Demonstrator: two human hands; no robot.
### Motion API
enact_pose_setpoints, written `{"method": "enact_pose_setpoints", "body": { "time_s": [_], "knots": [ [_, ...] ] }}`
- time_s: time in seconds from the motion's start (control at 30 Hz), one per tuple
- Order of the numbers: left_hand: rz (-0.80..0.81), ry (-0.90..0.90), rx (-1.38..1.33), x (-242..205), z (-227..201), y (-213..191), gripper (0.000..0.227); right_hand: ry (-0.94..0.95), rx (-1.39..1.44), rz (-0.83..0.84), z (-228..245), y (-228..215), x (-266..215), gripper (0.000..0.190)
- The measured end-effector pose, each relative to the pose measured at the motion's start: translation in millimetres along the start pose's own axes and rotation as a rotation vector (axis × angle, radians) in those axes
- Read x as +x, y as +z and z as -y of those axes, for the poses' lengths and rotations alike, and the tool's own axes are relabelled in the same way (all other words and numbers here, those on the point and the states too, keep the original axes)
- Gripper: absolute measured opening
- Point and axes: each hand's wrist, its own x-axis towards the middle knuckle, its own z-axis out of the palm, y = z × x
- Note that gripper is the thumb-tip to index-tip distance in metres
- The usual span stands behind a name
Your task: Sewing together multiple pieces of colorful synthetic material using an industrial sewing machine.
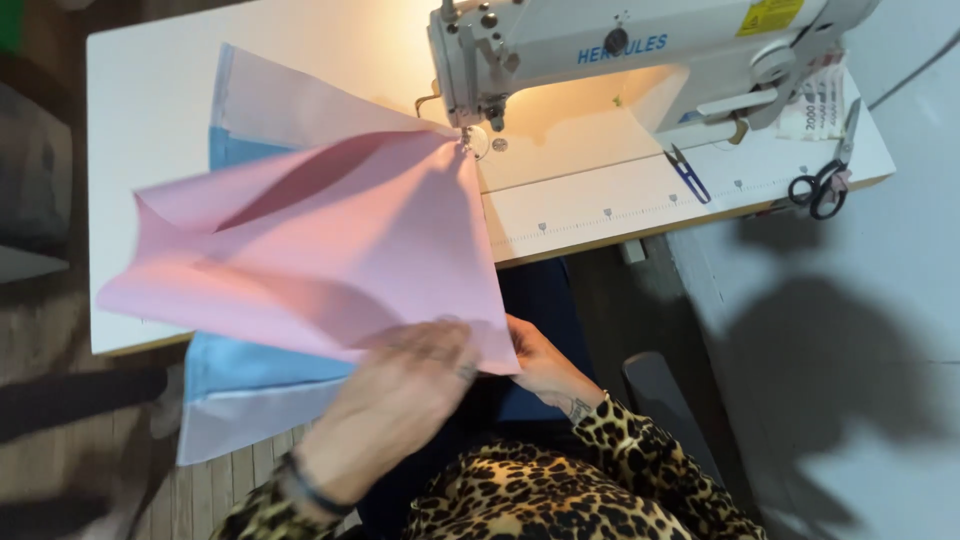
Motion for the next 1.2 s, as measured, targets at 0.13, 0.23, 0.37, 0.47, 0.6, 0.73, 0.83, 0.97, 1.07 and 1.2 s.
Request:
{"method": "enact_pose_setpoints", "body": {
  "time_s": [0.13,0.23,0.37,0.47,0.6,0.73,0.83,0.97,1.07,1.2],
  "knots": [
    [-0.128,-0.294,-0.306,7.8,21.3,-75.0,0.026,0.184,-0.204,-0.188,-15.2,-11.1,-4.3,0.063],
    [0.084,-0.651,0.065,7.4,42.2,-72.0,0.02,0.134,-0.139,-0.205,-28.3,-26.5,17.4,0.042],
    [-0.229,-0.6,0.099,14.3,44.8,-26.2,0.022,0.021,-0.429,-0.546,-0.9,9.6,22.3,0.025],
    [-0.237,-0.508,-0.024,21.4,40.3,-8.7,0.02,-0.066,-0.581,-0.689,29.5,28.2,37.8,0.031],
    [-0.032,-0.187,-0.322,20.5,24.7,-1.2,0.02,-0.072,-0.508,-0.75,32.2,25.7,39.9,0.03],
    [-0.08,-0.026,-0.266,26.9,-1.8,4.2,0.018,-0.143,-0.201,-0.518,-0.1,2.5,48.3,0.034],
    [0.03,-0.05,-0.287,24.9,-8.5,20.6,0.018,-0.136,-0.035,-0.445,-20.3,-7.3,50.0,0.039],
    [0.006,-0.001,-0.148,14.2,-2.8,39.9,0.019,-0.04,0.065,-0.427,-14.7,-10.2,51.8,0.034],
    [0.083,-0.025,-0.157,14.3,-4.7,36.2,0.017,0.058,0.139,-0.402,2.3,2.2,35.8,0.033],
    [0.136,0.046,-0.072,15.0,-3.8,51.0,0.013,0.074,0.246,-0.31,5.7,4.5,37.8,0.032]
  ]
}}
